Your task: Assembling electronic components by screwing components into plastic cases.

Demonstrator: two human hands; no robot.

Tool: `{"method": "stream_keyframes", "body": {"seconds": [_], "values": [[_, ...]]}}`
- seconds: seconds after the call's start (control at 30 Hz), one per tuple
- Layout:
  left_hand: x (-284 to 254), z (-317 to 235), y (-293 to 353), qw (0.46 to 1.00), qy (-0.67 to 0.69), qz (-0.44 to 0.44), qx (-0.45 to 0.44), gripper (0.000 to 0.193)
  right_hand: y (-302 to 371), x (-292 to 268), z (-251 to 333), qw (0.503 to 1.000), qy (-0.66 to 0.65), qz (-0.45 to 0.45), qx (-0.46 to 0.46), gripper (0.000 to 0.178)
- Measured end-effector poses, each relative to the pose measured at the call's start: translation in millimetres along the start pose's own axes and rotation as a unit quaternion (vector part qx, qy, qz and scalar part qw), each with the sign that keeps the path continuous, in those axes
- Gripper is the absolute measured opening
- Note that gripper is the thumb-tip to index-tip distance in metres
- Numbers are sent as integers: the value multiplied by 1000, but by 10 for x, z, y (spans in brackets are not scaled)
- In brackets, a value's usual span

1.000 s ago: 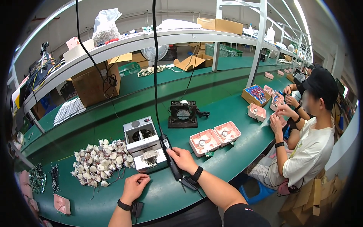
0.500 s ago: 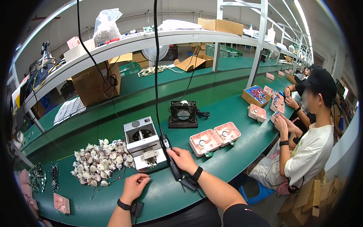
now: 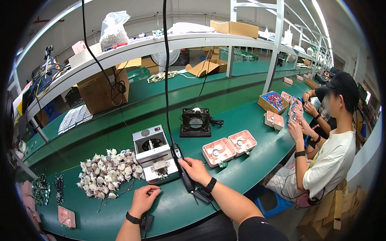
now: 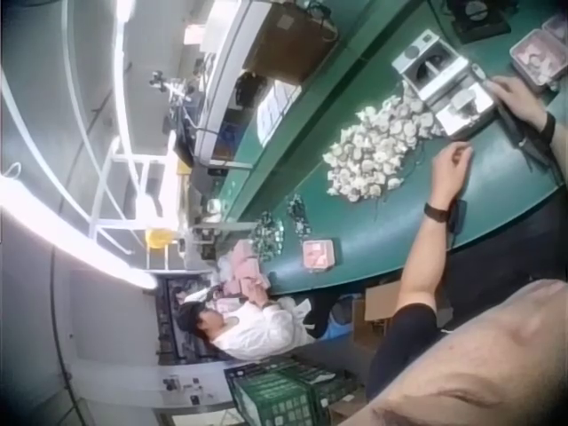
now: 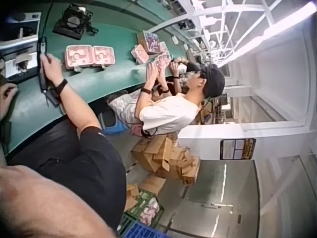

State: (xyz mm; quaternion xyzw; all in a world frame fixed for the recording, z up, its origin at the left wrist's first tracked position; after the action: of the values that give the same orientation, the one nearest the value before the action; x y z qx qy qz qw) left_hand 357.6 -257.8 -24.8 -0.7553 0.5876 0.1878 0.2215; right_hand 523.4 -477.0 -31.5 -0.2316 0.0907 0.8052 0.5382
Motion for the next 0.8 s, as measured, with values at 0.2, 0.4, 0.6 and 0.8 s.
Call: {"method": "stream_keyframes", "body": {"seconds": [0.2, 0.4, 0.6, 0.8], "values": [[-70, 95, 68, 1000, 4, -11, -10, 19, -47, 163, -46, 999, -20, 0, -42, 42], [27, 86, 10, 1000, 17, 6, 23, 21, -15, 1, -82, 998, -39, 2, -42, 39], [19, 137, 49, 1000, 12, -1, 21, 21, -2, 74, -24, 995, -79, -26, -60, 36], [2, 121, 44, 1000, 7, 1, 29, 21, -19, 79, -53, 996, -75, -26, -48, 38]]}}
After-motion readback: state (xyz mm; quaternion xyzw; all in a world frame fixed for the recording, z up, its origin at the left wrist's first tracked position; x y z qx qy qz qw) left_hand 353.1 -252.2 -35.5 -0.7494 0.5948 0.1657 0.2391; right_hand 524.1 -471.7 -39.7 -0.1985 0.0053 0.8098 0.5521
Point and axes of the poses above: each hand's wrist, its own y-axis away from the middle knuckle, its own x-axis out of the palm, z = x × y, the point moved 1 cm from there along -y, towards the middle knuckle, and after that the axes turned 2 degrees about -x, right-handed, at the moved point
